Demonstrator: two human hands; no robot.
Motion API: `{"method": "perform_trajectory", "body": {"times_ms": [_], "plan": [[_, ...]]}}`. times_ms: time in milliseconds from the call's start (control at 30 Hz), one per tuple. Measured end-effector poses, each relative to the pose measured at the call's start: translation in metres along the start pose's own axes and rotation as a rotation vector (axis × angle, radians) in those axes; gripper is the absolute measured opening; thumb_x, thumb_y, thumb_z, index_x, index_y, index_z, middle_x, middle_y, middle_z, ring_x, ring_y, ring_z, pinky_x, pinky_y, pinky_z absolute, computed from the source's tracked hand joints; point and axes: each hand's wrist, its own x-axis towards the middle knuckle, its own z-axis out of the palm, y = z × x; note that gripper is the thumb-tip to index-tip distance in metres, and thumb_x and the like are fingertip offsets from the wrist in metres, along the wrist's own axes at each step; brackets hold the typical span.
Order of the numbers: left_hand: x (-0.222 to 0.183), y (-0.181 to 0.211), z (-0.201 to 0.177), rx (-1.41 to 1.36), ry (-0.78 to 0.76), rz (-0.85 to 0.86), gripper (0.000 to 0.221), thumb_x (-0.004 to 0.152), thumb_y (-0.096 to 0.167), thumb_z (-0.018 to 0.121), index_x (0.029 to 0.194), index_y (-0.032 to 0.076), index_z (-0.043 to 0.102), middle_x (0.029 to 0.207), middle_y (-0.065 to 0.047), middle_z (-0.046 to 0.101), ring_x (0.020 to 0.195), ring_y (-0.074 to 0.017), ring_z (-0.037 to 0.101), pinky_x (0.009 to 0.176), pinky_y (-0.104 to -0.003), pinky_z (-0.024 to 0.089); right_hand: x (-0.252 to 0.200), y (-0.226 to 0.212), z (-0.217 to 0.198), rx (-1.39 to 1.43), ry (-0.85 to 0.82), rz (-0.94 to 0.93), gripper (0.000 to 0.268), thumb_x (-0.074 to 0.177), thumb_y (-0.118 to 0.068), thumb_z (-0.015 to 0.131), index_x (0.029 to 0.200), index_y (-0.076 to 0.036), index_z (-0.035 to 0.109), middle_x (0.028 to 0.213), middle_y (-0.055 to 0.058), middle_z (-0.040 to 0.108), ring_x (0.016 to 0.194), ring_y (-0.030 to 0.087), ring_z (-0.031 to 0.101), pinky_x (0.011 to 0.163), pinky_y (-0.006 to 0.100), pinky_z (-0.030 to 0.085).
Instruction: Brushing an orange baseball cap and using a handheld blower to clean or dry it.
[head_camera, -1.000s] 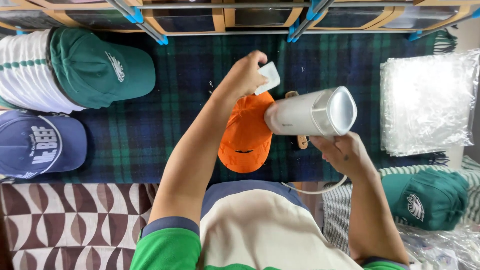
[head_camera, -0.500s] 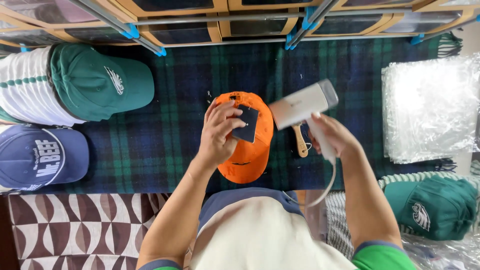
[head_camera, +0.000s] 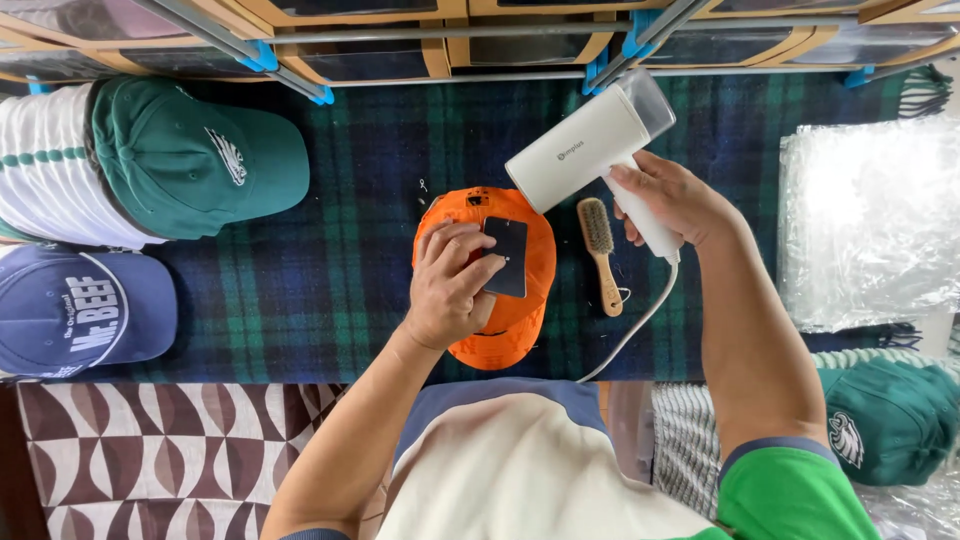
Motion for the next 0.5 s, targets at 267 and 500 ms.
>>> {"method": "perform_trajectory", "body": {"times_ms": [267,500], "plan": [[0.009,0.007,-0.007,0.053,-0.067,0.001,0.034,0.068,0.000,0.060,0.096,0.012,0.073,0.108,-0.010,0.064,0.110,-0.0374,0.064,0.105,-0.057,0.042,0.009,0.040,-0.011,-0.035,0.046,0.154,0.042,0.104,-0.042,0.057,0.112,0.000,0.056,0.066,0.020,0.057,0.044,0.030,0.060,0.036,0.047,0.053],[0.013,0.010,-0.007,0.106,-0.057,-0.016,0.024,0.078,0.001,0.062,0.098,0.011,0.070,0.114,-0.011,0.065,0.122,-0.0385,0.062,0.109,-0.057,0.039,-0.048,0.089,0.003,0.139,0.121,0.319,0.040,0.107,-0.040,0.049,0.115,-0.001,0.056,0.066,0.020,0.054,0.043,0.031,0.056,0.035,0.048,0.053]]}}
